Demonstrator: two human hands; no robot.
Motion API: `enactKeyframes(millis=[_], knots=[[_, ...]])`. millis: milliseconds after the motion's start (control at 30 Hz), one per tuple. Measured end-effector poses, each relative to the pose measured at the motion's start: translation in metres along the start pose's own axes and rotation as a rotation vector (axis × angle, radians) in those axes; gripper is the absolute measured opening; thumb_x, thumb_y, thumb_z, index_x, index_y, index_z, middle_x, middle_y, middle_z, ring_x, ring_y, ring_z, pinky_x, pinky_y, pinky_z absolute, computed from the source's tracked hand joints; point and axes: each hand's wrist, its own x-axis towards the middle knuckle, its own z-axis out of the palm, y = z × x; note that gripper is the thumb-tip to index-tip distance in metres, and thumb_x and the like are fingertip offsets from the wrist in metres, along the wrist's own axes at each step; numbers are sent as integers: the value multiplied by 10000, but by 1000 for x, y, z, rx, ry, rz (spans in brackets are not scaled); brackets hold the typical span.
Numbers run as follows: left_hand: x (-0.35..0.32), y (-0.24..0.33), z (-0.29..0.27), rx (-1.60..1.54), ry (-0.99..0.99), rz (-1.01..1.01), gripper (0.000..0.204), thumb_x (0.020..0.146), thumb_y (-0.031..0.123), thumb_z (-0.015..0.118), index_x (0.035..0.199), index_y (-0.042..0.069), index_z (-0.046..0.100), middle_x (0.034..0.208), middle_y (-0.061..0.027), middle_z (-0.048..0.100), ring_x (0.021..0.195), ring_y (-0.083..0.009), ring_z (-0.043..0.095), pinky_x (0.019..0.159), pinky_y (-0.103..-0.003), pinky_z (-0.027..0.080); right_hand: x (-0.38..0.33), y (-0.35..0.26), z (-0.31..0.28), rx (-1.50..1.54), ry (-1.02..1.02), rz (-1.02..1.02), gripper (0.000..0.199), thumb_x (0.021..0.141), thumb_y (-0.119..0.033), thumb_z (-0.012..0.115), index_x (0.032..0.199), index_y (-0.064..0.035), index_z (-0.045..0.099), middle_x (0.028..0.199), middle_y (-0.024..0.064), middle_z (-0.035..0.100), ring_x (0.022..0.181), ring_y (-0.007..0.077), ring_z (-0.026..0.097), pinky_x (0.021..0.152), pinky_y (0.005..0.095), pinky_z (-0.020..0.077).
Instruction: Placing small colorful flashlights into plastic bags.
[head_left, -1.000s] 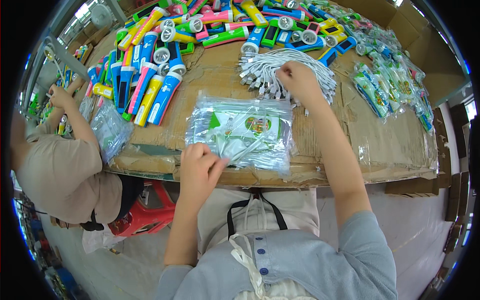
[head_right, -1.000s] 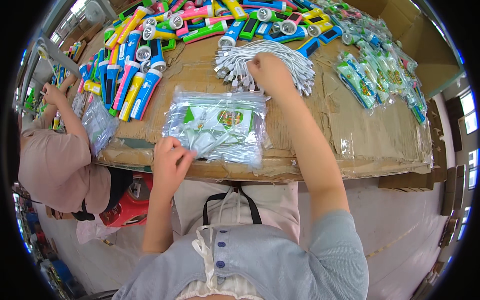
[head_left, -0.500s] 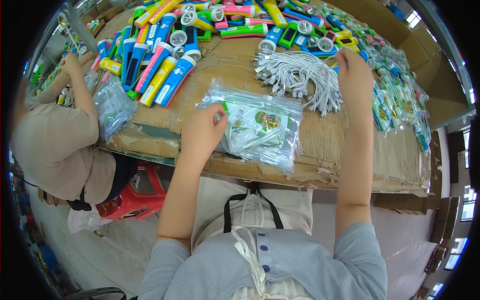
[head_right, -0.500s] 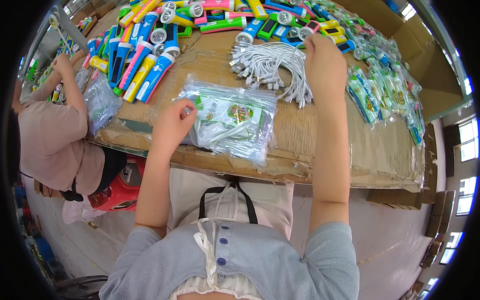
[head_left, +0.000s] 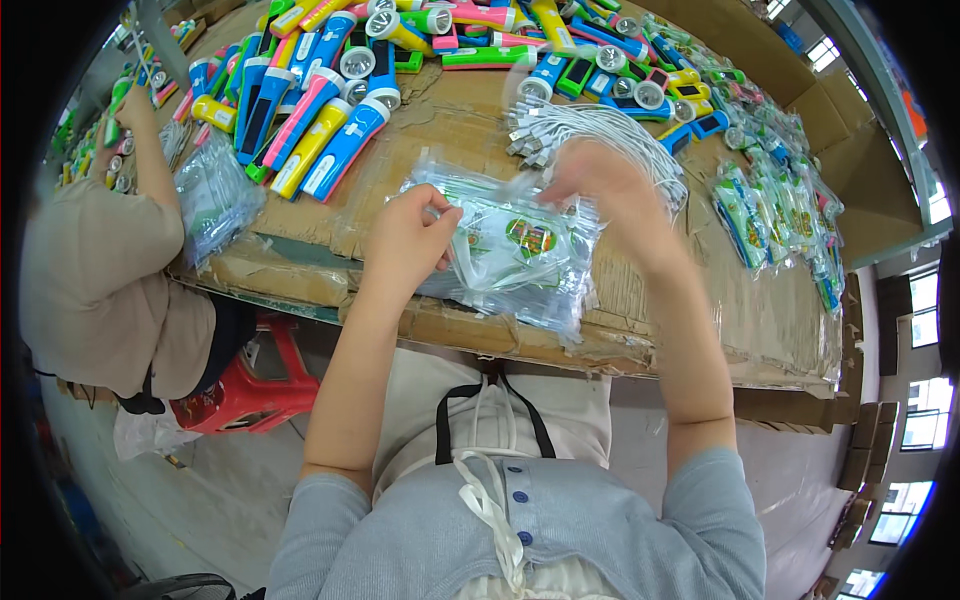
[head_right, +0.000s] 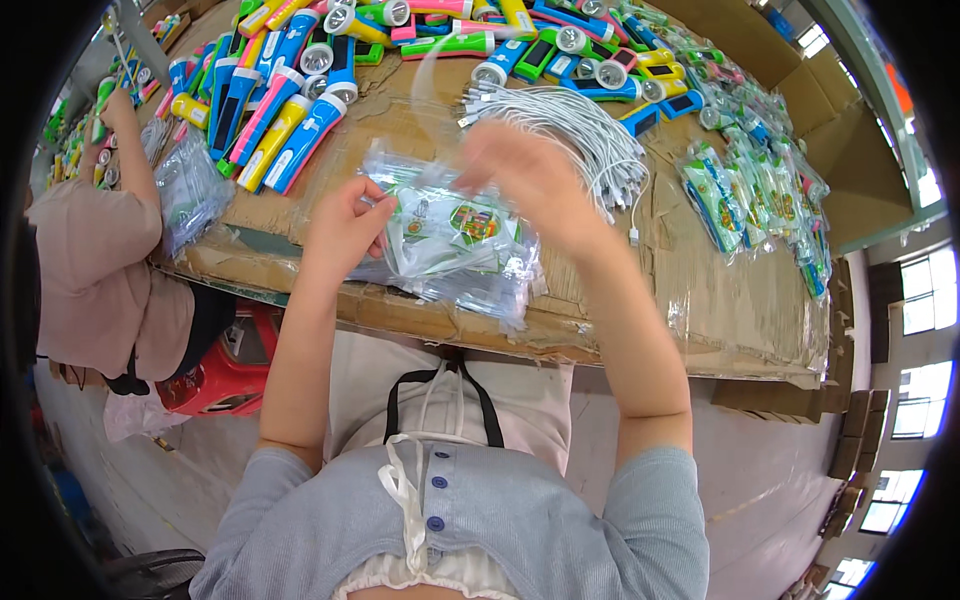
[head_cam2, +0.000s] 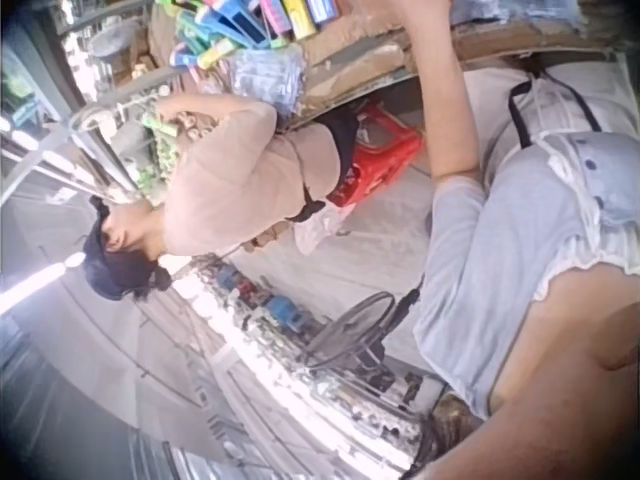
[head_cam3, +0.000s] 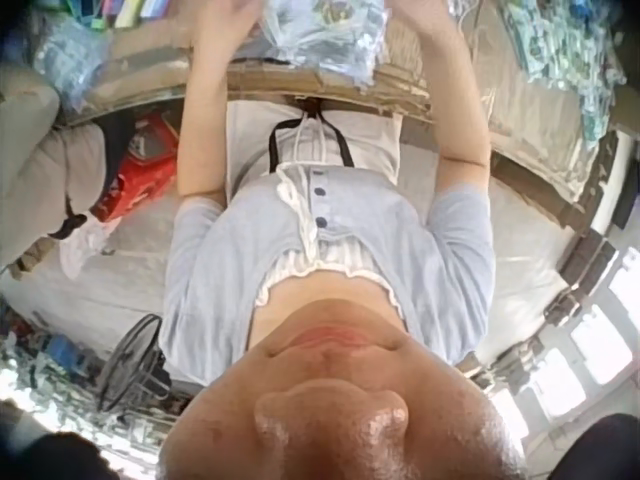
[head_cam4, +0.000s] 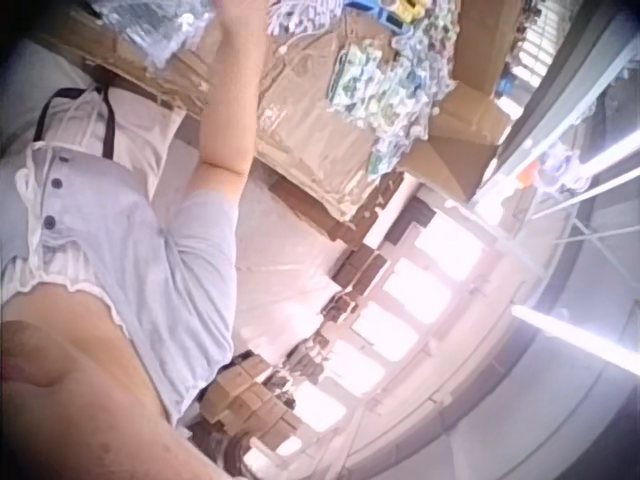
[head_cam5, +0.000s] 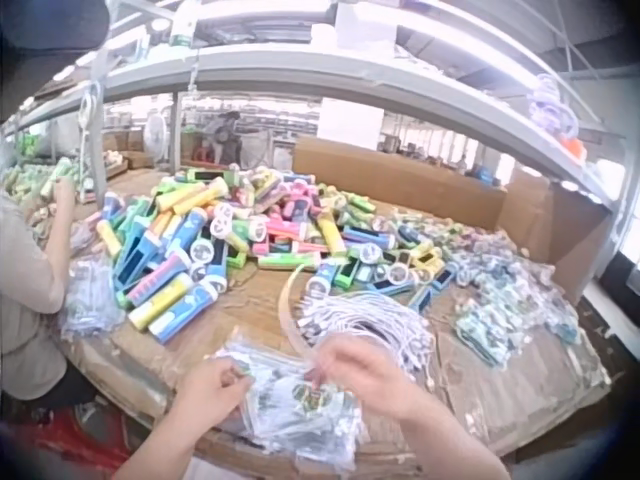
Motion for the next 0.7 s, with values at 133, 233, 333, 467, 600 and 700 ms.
enactKeyframes(millis=[133,233,333,467,600,700], knots=[[1,4,-4,-108,159,37,113,843,99,591,805,12,530,518,-68,563,409,-125,541,394,-254,388,4,32,24,-362,-605,240,182,821,-175,533,753,-11,574,740,94,547,730,170,555,639,324,430],[-6,6,-6,-119,238,72,107,852,92,581,801,16,525,516,-63,552,410,-119,536,387,-256,371,26,19,30,-766,-859,378,182,784,-201,556,750,-31,612,718,109,591,700,206,590,623,356,447],[-2,-1,-1,-161,349,79,94,853,84,577,807,19,528,512,-59,550,412,-112,531,383,-266,365,42,9,45,-1200,-955,375,144,726,-200,593,701,-74,657,700,106,626,664,264,612,589,389,451],[1,0,-7,-256,359,50,72,855,89,564,895,29,562,495,-71,541,417,-134,540,407,-306,384,51,12,74,-1735,-1328,402,166,695,-184,665,837,-125,727,824,70,682,799,253,650,683,369,482],[8,-26,-6,-24,273,167,160,855,90,542,991,53,618,498,-74,535,429,-148,544,418,-293,380,85,21,78,-1383,-1397,283,205,760,-231,633,884,-85,708,856,103,673,724,228,634,664,369,488],[8,-28,2,11,280,211,179,865,87,532,1008,48,632,489,-43,528,418,-99,530,408,-252,374,167,2,70,-451,-1092,517,422,820,-400,581,900,5,671,781,104,647,619,167,614,481,301,491]])
